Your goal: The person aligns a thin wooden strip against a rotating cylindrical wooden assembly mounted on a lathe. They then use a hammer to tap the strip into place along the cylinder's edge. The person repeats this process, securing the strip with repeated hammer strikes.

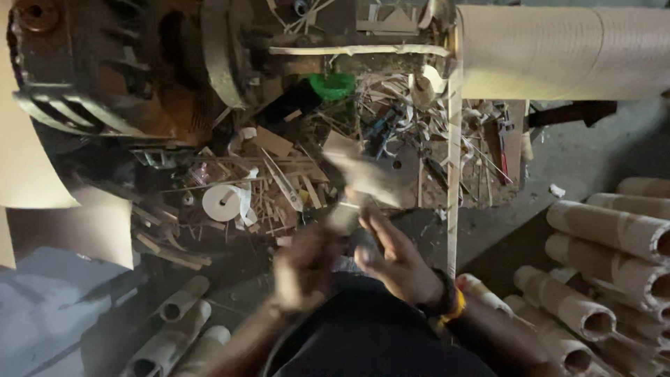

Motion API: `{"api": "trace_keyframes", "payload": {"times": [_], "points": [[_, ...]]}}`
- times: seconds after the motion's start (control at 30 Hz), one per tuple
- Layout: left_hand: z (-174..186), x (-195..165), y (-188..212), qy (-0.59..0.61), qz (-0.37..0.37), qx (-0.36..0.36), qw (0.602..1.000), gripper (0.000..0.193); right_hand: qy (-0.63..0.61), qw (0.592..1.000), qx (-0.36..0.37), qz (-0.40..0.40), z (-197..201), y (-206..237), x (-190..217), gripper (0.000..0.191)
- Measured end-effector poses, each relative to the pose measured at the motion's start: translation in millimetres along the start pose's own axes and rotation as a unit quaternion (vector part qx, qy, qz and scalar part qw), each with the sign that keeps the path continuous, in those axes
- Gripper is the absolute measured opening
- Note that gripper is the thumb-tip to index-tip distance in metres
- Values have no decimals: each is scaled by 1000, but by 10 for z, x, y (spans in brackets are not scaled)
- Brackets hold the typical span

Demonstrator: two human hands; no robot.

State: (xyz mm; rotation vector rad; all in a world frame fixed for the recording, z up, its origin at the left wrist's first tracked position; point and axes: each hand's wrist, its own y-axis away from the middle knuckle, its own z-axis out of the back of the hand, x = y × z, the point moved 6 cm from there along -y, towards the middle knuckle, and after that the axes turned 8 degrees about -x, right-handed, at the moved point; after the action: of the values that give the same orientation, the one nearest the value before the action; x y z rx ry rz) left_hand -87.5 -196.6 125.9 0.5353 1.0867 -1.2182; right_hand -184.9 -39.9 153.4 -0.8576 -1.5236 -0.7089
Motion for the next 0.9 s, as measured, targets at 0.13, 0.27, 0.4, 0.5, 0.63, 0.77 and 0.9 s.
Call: {"api": "trace_keyframes", "payload": {"times": [0.13, 0.27, 0.4, 0.5, 0.63, 0.77, 0.9], "points": [[-535, 313, -135, 199, 149, 37, 968, 25, -119, 961, -224, -113, 606, 56, -178, 25], [-895, 1402, -384, -147, 366, 35, 918, 38, -258, 937, -232, -32, 1416, 294, 73, 23], [-1371, 1901, -364, -231, 376, 69, 895, 62, -294, 908, -292, -63, 1883, 777, 187, 21], [-1567, 2014, -354, -262, 384, 66, 883, 84, -192, 908, -363, -87, 2005, 941, 166, 18], [-1578, 2047, -435, -282, 390, 70, 874, 115, -79, 932, -328, -136, 2014, 662, 91, 16], [-1613, 2092, -324, -244, 425, 154, 858, 62, 355, 904, -175, 165, 1940, 115, 482, 26], [-1453, 2000, -360, -139, 319, -37, 937, 97, 171, 967, -183, -57, 2113, -329, 232, 20]]}}
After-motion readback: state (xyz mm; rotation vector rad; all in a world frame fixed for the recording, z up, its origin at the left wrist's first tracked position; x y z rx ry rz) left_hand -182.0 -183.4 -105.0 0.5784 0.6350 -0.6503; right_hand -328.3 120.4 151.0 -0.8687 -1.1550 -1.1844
